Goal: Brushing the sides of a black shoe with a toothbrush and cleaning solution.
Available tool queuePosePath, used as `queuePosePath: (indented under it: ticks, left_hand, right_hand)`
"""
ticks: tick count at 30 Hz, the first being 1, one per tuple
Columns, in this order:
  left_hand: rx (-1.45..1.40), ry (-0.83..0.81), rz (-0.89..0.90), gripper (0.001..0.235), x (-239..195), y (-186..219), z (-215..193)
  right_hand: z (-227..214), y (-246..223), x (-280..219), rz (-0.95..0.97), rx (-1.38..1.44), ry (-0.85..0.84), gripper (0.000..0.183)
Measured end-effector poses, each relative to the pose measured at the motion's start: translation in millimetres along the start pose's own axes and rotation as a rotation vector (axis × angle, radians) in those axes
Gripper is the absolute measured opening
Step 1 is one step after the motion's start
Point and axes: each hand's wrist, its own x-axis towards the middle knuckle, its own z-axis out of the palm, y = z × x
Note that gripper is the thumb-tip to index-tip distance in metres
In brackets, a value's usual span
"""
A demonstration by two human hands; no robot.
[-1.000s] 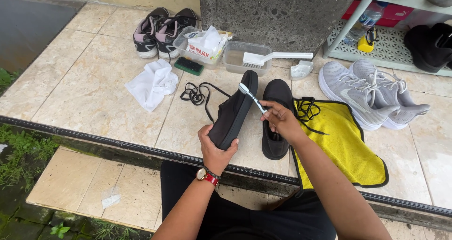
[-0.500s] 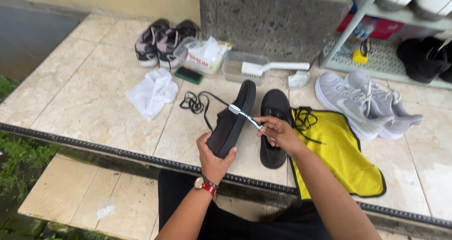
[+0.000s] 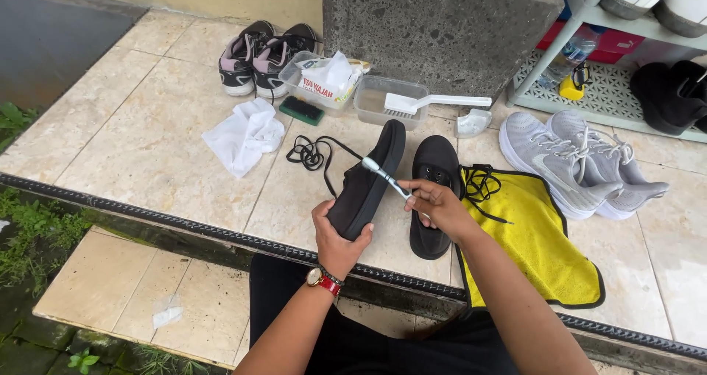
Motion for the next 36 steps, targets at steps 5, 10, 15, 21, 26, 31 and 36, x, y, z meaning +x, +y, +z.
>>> queuePosePath:
  ticks: [5, 10, 15, 21, 26, 31, 36]
  left_hand:
    - [0.004, 0.0, 0.012, 0.08, 0, 2, 0]
    - [-0.016, 0.001, 0.002, 0.08, 1, 3, -1]
    - [-0.008, -0.007, -0.005, 0.08, 0, -1, 1]
    - [-0.007, -0.012, 0.002, 0.08, 1, -3, 0]
    - [0.007, -0.018, 0.004, 0.081, 1, -5, 0]
    - [0.049, 0.051, 0.114, 0.08, -3, -11, 5]
    - [0.069, 0.051, 0.084, 0.081, -3, -13, 6]
  right_hand:
    - [-1, 2, 2, -0.039, 0.014, 0.077, 0.039]
    - [4, 4, 3, -0.071, -0.015, 0.139, 0.04]
    - [4, 0, -3, -0.039, 0.014, 0.037, 0.038]
    - [2, 11, 2, -0.048, 0.015, 0.061, 0.04]
    - [-1, 22, 4, -0.037, 0.067, 0.035, 0.039]
    - [2, 36, 4, 0.026, 0.11, 0.132, 0.04]
    - [7, 25, -4, 0.063, 0.006, 0.055, 0.037]
